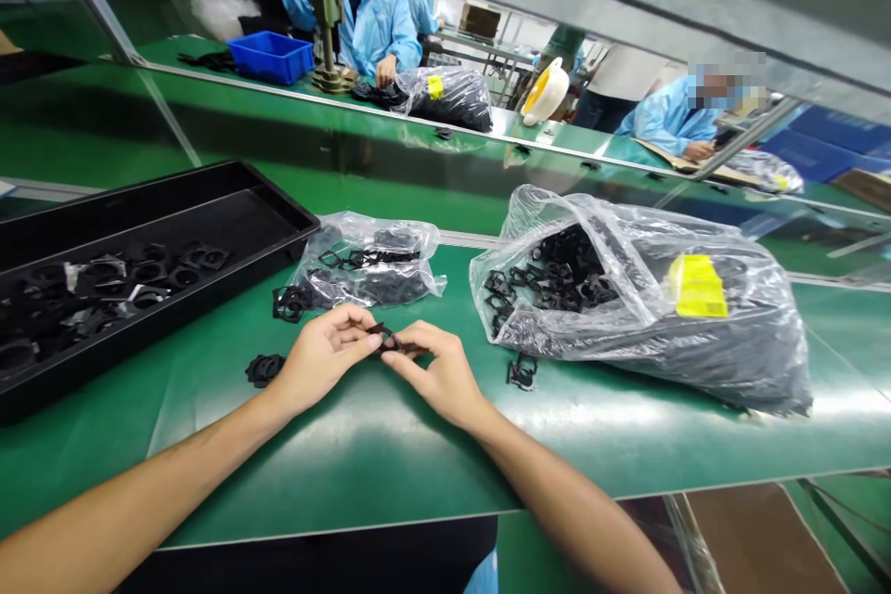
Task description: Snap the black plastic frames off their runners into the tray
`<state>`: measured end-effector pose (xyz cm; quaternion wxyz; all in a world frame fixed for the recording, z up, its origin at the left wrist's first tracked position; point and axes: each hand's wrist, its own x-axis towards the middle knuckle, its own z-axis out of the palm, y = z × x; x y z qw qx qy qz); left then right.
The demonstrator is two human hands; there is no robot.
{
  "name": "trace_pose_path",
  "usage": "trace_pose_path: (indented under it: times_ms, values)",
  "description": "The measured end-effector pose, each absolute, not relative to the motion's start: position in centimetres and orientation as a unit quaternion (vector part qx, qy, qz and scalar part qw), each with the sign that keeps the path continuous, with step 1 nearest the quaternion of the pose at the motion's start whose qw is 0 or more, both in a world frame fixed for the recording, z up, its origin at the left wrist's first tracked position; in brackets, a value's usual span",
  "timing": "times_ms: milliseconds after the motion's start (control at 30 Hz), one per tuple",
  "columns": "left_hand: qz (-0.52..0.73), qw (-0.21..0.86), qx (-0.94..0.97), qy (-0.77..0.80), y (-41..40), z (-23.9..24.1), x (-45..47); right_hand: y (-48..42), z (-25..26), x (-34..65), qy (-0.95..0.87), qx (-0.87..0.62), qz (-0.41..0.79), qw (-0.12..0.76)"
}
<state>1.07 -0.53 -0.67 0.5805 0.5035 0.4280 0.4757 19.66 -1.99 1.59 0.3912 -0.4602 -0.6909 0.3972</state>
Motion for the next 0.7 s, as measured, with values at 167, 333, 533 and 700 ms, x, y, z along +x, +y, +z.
trace_pose_path:
  times_ms: [167, 333, 533, 700]
  values:
    - [0.461, 0.590, 0.514, 0.419, -0.5, -0.6, 1.0, -1.7, 1.6, 19.6, -0.668, -0.472, 0.411, 0.402]
    - [0.471, 0.609, 0.492, 0.406, -0.2, -0.2, 0.9, -1.0, 1.4, 19.5, -0.612, -0.476, 0.467, 0.425]
    - [0.483, 0.645, 0.451, 0.383, 0.2, -0.1, 0.9, -0.7, 1.9, 19.3, -0.551, -0.451, 0.566, 0.415]
    - [0.467, 0.677, 0.427, 0.376, 0.4, 0.3, 0.7, -0.7, 2.2, 19.3, -0.521, -0.437, 0.607, 0.412]
